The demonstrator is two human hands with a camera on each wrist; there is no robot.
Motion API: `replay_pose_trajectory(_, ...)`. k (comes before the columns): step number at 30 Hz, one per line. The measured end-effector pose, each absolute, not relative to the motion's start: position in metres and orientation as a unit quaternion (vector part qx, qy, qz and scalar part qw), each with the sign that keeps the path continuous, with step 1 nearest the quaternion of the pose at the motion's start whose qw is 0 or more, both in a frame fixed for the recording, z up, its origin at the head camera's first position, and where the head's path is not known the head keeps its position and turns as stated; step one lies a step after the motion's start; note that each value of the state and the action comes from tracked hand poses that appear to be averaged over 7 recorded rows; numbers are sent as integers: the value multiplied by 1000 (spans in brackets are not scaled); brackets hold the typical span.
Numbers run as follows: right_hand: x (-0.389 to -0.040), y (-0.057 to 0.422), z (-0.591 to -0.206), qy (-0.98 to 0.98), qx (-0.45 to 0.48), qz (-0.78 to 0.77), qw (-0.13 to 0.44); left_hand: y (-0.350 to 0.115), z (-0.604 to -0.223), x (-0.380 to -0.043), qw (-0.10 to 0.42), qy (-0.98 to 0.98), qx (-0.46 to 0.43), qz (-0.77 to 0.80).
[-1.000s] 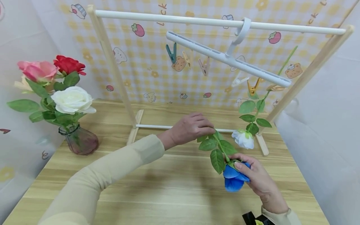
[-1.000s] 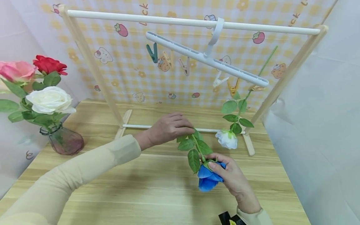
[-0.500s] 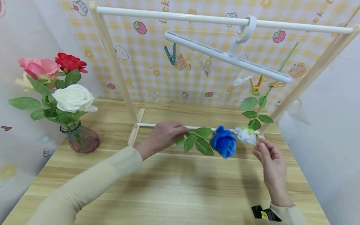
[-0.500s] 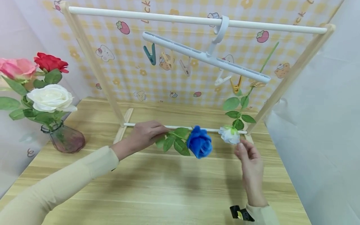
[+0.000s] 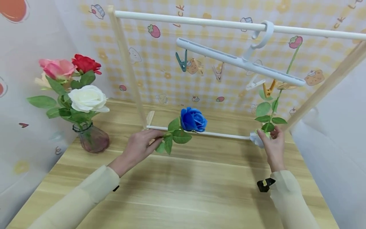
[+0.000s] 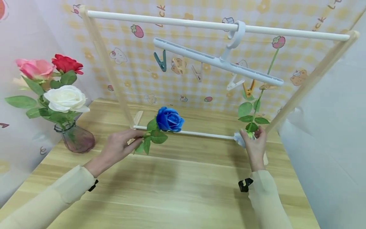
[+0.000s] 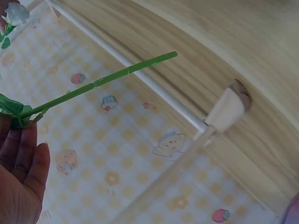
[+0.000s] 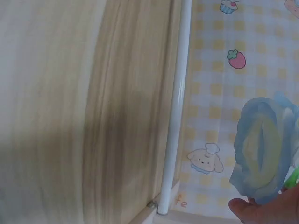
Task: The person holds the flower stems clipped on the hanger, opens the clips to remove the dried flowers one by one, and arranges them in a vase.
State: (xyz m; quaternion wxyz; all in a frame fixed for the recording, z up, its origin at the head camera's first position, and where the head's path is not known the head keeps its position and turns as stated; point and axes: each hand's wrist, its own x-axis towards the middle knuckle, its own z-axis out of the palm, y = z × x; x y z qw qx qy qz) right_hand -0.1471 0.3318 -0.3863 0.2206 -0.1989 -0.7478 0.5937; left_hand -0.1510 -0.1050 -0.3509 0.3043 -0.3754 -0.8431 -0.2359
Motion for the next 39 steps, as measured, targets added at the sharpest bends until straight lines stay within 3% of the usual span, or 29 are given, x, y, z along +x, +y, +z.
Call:
replay_pose_trajectory(6,-157,323,-390,-752,-175,588,242,-124,-349,-146,315,-848,-340,-259)
replay_pose_trajectory(15,-154,313,-393,-769,-173,565,243,-156,-329,-138,397,-833,-286,-258)
replay_pose_trajectory(39,-140,308,-396,-691,-144,643,296,-230,-293,-120,448,-826,-105,-326)
